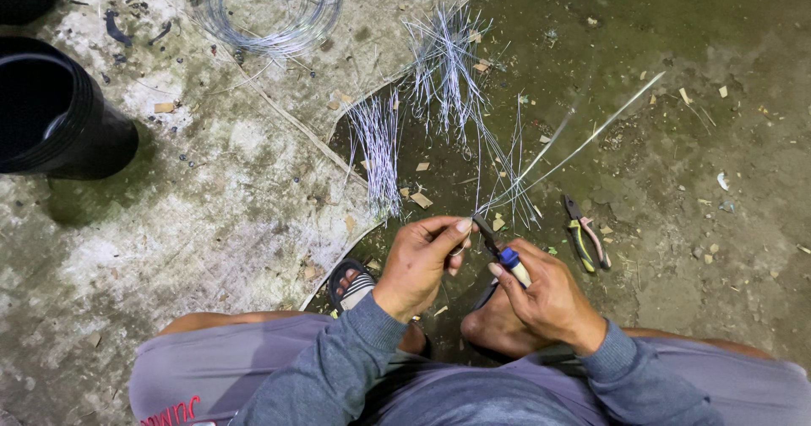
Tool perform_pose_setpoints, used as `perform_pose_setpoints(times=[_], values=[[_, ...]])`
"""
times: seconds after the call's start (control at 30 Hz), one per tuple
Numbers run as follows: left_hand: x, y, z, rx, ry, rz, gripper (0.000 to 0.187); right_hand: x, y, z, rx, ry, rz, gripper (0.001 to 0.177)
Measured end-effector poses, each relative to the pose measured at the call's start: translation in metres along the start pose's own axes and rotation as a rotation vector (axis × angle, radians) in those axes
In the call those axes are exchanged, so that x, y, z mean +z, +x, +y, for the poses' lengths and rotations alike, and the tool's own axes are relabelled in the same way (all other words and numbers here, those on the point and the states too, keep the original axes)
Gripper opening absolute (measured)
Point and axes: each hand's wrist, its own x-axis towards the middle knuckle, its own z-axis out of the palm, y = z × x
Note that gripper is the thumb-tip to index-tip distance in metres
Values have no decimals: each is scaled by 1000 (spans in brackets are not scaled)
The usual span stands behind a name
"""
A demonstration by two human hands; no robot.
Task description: The person sits on the floor and repeatedly bends thin metal wires into looped shapes using pliers. The person picks up individual wires, bends them, and places the finished pieces into a growing pile.
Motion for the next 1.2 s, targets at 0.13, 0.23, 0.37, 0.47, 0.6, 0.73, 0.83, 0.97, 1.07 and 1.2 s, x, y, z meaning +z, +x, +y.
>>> perform_pose_setpoints(times=[0.13, 0.23, 0.37, 0.47, 0.6, 0.73, 0.83, 0.97, 1.07, 1.2], values=[[-1, 1, -2, -12, -51, -50, 24, 1, -2, 5, -6, 98, -10, 21], [0, 2, -1, -7, -50, -68, 24, -2, -4, 10, 100, 245, -117, 17], [1, 2, 3, -27, -48, -82, 23, -4, -6, 12, 104, 248, -141, 17], [1, 0, 5, -41, -88, -103, 22, -5, -5, 10, 22, 171, -88, 17], [1, -1, 8, -59, -139, -110, 21, -2, -1, 3, -71, 43, 19, 19], [-1, 1, 9, -122, -179, -124, 20, -1, 1, -3, -36, -9, 58, 31], [-3, 3, 5, -166, -247, -144, 19, 0, 1, -4, -18, -40, 60, 30], [-8, 5, -3, -218, -296, -162, 19, 1, 1, 1, -10, -95, 48, 23], [-12, 8, -11, -207, -251, -124, 20, 7, -1, 19, -127, -32, 79, 24], [-18, 11, -24, -164, -209, -22, 25, 31, -5, 79, -32, 127, 28, 27]])
